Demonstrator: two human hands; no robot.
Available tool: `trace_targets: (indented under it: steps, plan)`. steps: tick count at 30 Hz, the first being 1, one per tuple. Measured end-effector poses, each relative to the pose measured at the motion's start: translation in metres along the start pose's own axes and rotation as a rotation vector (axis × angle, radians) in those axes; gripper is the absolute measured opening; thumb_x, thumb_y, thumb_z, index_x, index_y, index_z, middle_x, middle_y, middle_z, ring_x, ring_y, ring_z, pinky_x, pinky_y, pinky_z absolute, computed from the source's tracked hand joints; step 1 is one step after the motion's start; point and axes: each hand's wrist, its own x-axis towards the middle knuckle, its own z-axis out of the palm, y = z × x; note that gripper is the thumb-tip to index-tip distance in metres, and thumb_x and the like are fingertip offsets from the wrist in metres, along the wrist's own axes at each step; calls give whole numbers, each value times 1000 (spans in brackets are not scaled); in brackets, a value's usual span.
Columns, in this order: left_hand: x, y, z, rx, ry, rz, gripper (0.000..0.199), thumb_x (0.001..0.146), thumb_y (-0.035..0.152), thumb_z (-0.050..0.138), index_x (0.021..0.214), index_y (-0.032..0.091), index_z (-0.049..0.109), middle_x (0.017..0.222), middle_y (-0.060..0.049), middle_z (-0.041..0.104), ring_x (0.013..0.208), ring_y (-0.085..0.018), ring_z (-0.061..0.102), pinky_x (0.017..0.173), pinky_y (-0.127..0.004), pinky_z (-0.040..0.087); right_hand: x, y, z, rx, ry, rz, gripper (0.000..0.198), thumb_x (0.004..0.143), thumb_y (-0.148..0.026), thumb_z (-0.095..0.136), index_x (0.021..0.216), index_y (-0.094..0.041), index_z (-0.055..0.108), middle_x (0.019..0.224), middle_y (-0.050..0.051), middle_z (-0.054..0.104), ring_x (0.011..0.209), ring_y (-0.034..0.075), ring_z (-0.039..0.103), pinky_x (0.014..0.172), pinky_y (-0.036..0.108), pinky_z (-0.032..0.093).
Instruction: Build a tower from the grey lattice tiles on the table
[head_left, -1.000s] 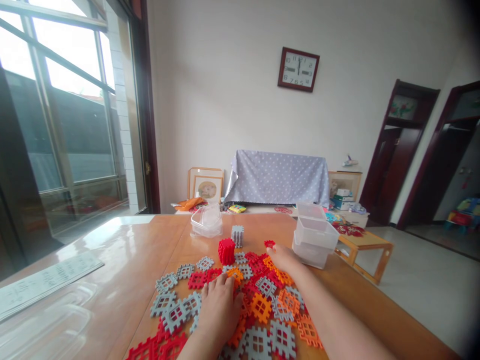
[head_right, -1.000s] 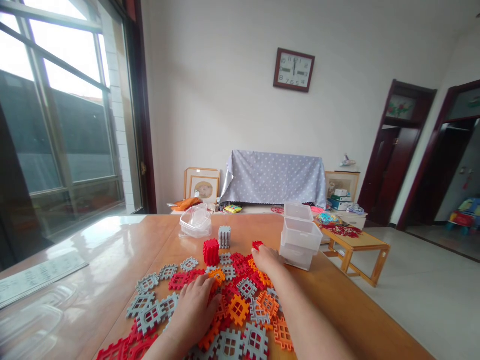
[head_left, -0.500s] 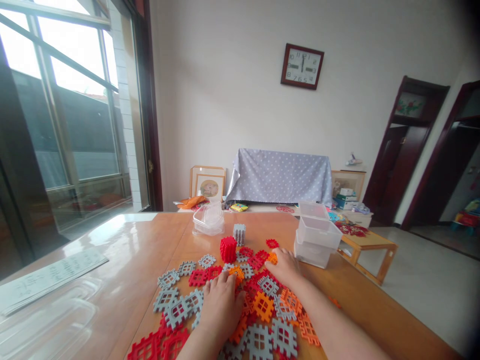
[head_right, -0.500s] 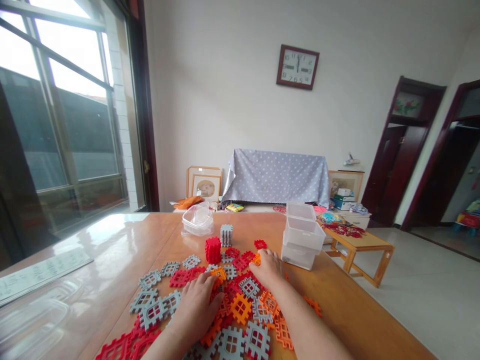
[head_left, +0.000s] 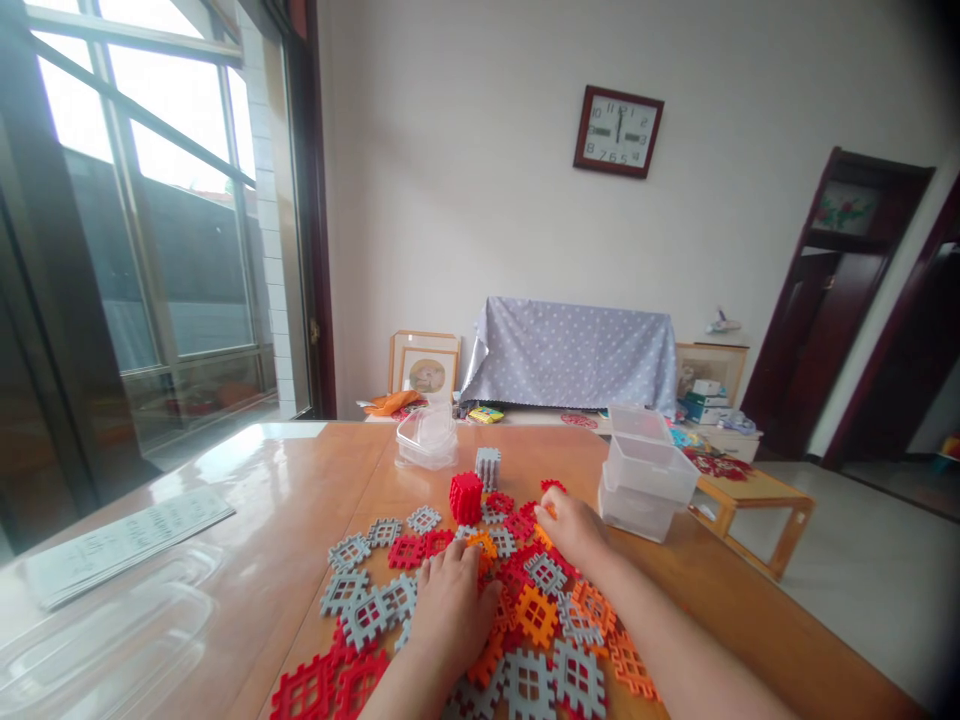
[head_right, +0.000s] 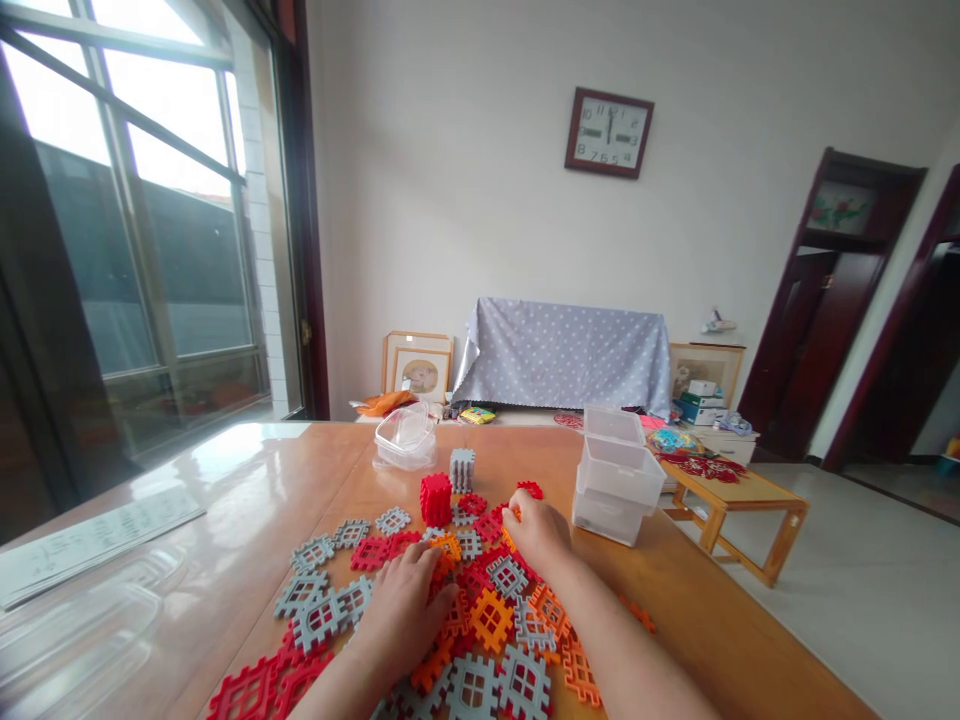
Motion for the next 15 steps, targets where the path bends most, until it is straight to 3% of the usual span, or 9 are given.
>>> trace_targets:
  steps: [4,9,12,15]
  plan:
    - [2,-1,3,-31,12,-19,58,89,50,47,139,21,56,148,-13,53,132,-33,50,112,-45,34,-4,-31,0,137,-12,-40,22,92,-44,54,84,-25,64,72,-1,69,70,17,60,58,26,30]
    - [1,0,-2,-117,40,-81,99,77,68,58,158,18,30,159,-14,40,143,-35,38,117,-46,29,-13,-68,17,343,-134,-147,37,96,-50,45,88,-23,69,76,-1,73,70,15,64,58,22,41]
    - [0,1,-5,-110,45,-93,101,75,69,58,158,19,31,162,-13,35,146,-36,33,120,-51,23,-5,-72,27,387,-174,-180,46,98,-51,37,97,-21,72,87,0,76,76,16,67,62,22,46]
    - [-2,2,-4,-90,43,-84,89,78,61,55,155,20,36,162,-11,36,147,-36,32,122,-54,18,16,-63,32,331,-143,-169,44,98,-41,35,103,-20,73,94,4,77,86,19,68,72,25,48]
